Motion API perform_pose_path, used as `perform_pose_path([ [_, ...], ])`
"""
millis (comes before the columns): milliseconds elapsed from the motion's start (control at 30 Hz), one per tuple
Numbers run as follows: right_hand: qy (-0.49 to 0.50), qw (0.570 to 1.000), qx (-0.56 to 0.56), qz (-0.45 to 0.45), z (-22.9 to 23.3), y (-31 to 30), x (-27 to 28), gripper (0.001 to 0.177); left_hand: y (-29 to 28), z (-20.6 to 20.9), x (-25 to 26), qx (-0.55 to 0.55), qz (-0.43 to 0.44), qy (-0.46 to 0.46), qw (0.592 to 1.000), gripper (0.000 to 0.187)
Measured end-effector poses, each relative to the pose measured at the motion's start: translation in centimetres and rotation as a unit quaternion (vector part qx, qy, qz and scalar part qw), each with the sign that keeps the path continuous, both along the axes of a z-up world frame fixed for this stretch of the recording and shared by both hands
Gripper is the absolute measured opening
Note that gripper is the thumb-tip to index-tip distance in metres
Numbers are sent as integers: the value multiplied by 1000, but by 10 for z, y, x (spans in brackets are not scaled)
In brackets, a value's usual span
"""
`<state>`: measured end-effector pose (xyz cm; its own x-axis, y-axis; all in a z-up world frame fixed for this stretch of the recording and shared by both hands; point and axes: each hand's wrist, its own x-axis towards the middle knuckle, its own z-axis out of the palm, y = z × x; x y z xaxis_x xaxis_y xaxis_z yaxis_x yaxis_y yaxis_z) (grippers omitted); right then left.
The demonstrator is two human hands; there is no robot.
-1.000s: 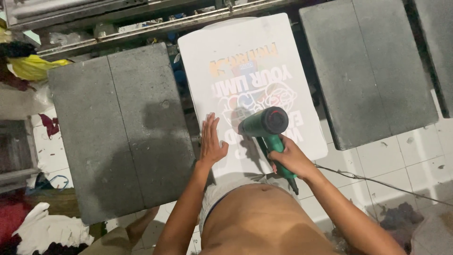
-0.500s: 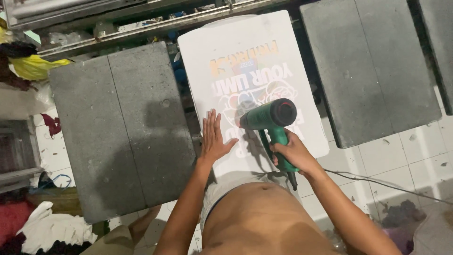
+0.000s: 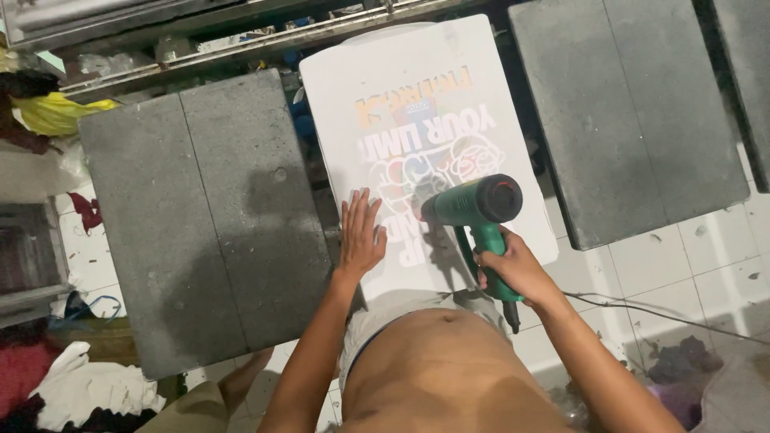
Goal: The person uses a heat gun to dry a design on a white t-shirt placed on a printing board. They then position a screen printing frame over the shirt and use a squeegee to apply black ink, transferring the design onto the fabric.
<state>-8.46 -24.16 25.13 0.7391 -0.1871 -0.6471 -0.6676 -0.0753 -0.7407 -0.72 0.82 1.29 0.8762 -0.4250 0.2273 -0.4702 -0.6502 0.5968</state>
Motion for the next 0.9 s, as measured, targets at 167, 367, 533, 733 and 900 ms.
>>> perform_pose_path([
  [167,3,999,3,34,1,-3,-9,40,5,-16,-4,1,36,-28,999,40],
  [367,15,999,0,51,3,-13,-21,38,6,3,-8,64,-4,-47,997,45],
  [533,22,1000,6,21,-3,-32,-29,38,5,8,-18,138,-40,-31,989,48],
  [733,11,1000,-15,12,6,-35,-21,38,10,3,-25,157,-62,-6,986,46],
  [900,-3,1000,-22,-7,3,-31,-13,40,12,-1,-21,108,-74,-38,991,47],
])
